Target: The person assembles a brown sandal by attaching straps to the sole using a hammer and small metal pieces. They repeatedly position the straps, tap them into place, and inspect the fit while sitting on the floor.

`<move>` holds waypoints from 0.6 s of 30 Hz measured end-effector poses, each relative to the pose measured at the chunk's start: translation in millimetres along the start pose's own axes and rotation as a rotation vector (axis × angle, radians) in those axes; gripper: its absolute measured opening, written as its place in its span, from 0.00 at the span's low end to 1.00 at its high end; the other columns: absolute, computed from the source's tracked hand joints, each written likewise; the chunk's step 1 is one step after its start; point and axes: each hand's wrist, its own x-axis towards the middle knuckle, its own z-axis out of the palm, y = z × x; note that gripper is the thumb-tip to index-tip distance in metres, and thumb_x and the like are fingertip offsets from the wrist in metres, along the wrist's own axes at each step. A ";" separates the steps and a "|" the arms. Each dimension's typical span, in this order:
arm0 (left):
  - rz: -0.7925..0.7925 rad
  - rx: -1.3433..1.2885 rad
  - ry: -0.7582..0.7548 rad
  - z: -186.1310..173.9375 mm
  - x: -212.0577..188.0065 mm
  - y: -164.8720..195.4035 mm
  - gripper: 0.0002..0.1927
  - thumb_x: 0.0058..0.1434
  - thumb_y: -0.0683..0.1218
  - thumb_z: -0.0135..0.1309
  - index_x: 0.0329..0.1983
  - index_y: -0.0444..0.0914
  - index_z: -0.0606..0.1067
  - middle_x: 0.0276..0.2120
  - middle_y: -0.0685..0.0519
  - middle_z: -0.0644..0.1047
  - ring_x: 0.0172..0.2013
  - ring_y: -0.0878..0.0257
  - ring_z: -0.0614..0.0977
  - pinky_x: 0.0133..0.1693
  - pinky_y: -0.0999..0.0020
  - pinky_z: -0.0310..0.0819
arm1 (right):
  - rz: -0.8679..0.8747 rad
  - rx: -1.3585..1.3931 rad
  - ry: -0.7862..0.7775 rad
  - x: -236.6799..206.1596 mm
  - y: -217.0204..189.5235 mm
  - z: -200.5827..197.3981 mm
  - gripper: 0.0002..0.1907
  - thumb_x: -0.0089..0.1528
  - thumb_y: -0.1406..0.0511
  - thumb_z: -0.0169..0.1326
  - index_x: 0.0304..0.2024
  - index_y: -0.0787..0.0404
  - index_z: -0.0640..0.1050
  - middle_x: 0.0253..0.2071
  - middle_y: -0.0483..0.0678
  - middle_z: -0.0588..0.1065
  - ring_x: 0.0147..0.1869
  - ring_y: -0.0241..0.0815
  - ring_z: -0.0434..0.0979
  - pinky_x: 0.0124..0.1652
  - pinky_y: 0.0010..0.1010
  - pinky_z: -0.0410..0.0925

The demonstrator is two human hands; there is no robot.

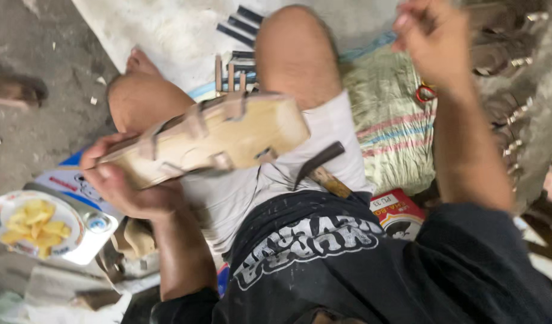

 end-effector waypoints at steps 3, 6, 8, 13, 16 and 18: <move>-0.144 -0.335 0.204 -16.1 14.3 5.6 0.19 0.79 0.55 0.41 0.57 0.36 0.68 0.45 0.45 0.73 0.43 0.54 0.77 0.50 0.58 0.72 | 0.451 -0.039 0.040 7.7 73.1 41.8 0.07 0.73 0.66 0.56 0.50 0.64 0.78 0.42 0.48 0.78 0.39 0.38 0.79 0.39 0.30 0.75; -0.265 -0.484 0.312 -27.9 22.9 4.7 0.19 0.76 0.59 0.38 0.57 0.43 0.68 0.46 0.48 0.74 0.44 0.53 0.78 0.53 0.55 0.74 | 0.615 -0.090 0.063 17.9 128.8 72.1 0.06 0.74 0.67 0.56 0.51 0.64 0.78 0.42 0.48 0.78 0.40 0.37 0.79 0.40 0.29 0.74; -0.245 -0.483 0.284 -26.0 25.8 0.6 0.20 0.75 0.60 0.37 0.57 0.44 0.69 0.46 0.49 0.76 0.45 0.54 0.79 0.55 0.55 0.75 | 0.610 -0.077 0.053 26.6 140.1 86.6 0.06 0.75 0.67 0.56 0.51 0.64 0.78 0.42 0.48 0.78 0.40 0.37 0.79 0.40 0.29 0.74; -0.087 -0.087 -0.050 7.8 24.7 2.3 0.17 0.76 0.58 0.48 0.54 0.41 0.70 0.49 0.48 0.77 0.52 0.54 0.79 0.59 0.55 0.71 | 0.489 -0.068 0.138 27.2 127.0 89.4 0.05 0.76 0.69 0.55 0.53 0.65 0.78 0.43 0.48 0.78 0.41 0.36 0.78 0.41 0.28 0.74; -0.027 0.180 -0.496 14.1 28.0 22.1 0.19 0.68 0.53 0.61 0.51 0.40 0.68 0.55 0.47 0.76 0.59 0.50 0.76 0.67 0.49 0.64 | 0.262 0.008 0.161 16.7 105.6 68.9 0.05 0.77 0.70 0.55 0.54 0.65 0.78 0.43 0.48 0.78 0.42 0.35 0.78 0.42 0.27 0.74; -0.032 0.301 -0.659 4.3 24.8 31.3 0.20 0.64 0.50 0.67 0.51 0.39 0.71 0.59 0.44 0.76 0.63 0.45 0.74 0.70 0.48 0.63 | 0.096 -0.008 0.111 5.3 96.5 51.4 0.05 0.79 0.71 0.53 0.56 0.67 0.77 0.44 0.49 0.77 0.42 0.35 0.78 0.42 0.28 0.76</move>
